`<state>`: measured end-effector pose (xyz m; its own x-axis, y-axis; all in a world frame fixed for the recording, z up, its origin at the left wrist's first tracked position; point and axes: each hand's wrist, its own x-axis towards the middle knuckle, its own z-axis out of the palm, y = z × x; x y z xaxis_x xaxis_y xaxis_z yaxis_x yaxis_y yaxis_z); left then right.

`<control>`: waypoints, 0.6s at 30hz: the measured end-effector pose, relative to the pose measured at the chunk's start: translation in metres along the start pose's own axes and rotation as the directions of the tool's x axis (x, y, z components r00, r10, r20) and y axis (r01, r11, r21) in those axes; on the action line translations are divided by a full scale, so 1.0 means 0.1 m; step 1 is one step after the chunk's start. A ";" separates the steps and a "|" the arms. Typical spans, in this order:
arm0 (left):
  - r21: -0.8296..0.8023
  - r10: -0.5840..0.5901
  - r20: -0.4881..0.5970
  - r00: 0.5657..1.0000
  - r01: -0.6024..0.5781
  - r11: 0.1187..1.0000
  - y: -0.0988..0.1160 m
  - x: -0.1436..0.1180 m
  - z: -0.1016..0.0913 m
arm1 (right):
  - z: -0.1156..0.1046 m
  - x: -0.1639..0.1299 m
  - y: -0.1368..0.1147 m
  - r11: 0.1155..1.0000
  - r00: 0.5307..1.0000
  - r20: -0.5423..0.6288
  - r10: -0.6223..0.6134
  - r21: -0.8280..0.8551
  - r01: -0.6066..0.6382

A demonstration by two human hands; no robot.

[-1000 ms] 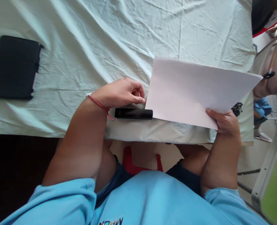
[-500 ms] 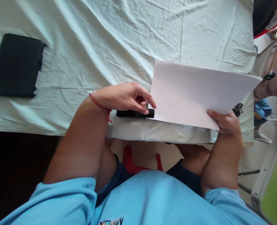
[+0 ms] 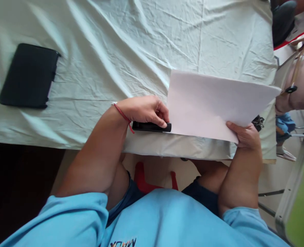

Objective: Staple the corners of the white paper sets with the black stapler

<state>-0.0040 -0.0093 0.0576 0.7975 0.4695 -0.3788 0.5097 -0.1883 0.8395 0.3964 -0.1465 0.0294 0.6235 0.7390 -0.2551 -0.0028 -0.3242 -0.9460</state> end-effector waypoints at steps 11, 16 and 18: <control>-0.302 -0.147 -0.532 0.834 -0.024 0.953 -0.06 -0.16 0.12 | 0.36 -0.05 -0.07 0.974 0.988 -0.088 -0.124 0.181 0.139; -0.487 -0.275 -0.575 0.771 -0.052 0.872 -0.13 -0.09 0.16 | 0.45 -0.03 -0.08 0.951 0.980 -0.056 -0.189 0.240 0.197; -0.507 -0.262 -0.540 0.799 -0.061 0.860 -0.15 -0.09 0.18 | 0.48 -0.03 -0.08 0.953 0.982 -0.036 -0.183 0.238 0.186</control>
<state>-0.0130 -0.0261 0.0417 0.3292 0.8910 -0.3127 0.2262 0.2471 0.9422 0.3574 -0.1180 0.0286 0.6413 0.7641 -0.0703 -0.0727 -0.0307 -0.9969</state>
